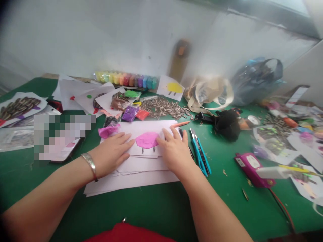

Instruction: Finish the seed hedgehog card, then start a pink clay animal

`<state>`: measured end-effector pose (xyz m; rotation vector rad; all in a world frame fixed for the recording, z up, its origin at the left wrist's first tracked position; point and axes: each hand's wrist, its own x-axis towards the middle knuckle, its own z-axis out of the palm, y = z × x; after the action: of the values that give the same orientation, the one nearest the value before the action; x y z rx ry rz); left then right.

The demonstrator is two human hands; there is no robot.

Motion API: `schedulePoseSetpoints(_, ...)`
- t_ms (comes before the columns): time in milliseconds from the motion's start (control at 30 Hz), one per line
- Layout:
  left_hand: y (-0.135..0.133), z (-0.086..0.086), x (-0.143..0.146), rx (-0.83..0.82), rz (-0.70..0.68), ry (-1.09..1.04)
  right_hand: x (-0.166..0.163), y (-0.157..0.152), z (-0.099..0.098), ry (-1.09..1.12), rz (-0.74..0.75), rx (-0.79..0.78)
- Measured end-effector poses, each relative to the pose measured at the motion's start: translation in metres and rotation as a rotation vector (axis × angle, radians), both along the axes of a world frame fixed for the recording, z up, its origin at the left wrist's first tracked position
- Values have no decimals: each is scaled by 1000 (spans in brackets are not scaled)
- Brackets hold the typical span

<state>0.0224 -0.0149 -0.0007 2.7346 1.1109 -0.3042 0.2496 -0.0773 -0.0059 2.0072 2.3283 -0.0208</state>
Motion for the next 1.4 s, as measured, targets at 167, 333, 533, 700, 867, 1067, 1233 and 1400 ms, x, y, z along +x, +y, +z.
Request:
schedulePoseSetpoints(167, 0, 0, 0, 6, -5, -4, -1, -1, -1, 11, 29, 0)
schedulePoseSetpoints(333, 0, 0, 0, 11, 4, -20, -15, 0, -2, 65, 14, 35)
schedulePoseSetpoints(533, 0, -1, 0, 19, -10, -26, -34, 0, -3, 151, 76, -20)
schedulePoseSetpoints(700, -1, 0, 0, 16, -6, -5, -37, 2, -6, 136, 75, 2)
schedulePoseSetpoints(867, -1, -2, 0, 28, 4, -42, -39, 3, -9, 131, 81, -46)
schedulePoseSetpoints(1067, -2, -3, -1, 19, 13, -40, -41, 4, -10, 137, 69, -33)
schedulePoseSetpoints(1233, -2, -1, 1, 10, 13, -37, -41, 5, -11, 135, 65, -23)
schedulePoseSetpoints(1400, -1, 2, 1, -7, 0, -27, -42, 4, -13, 145, 78, -10)
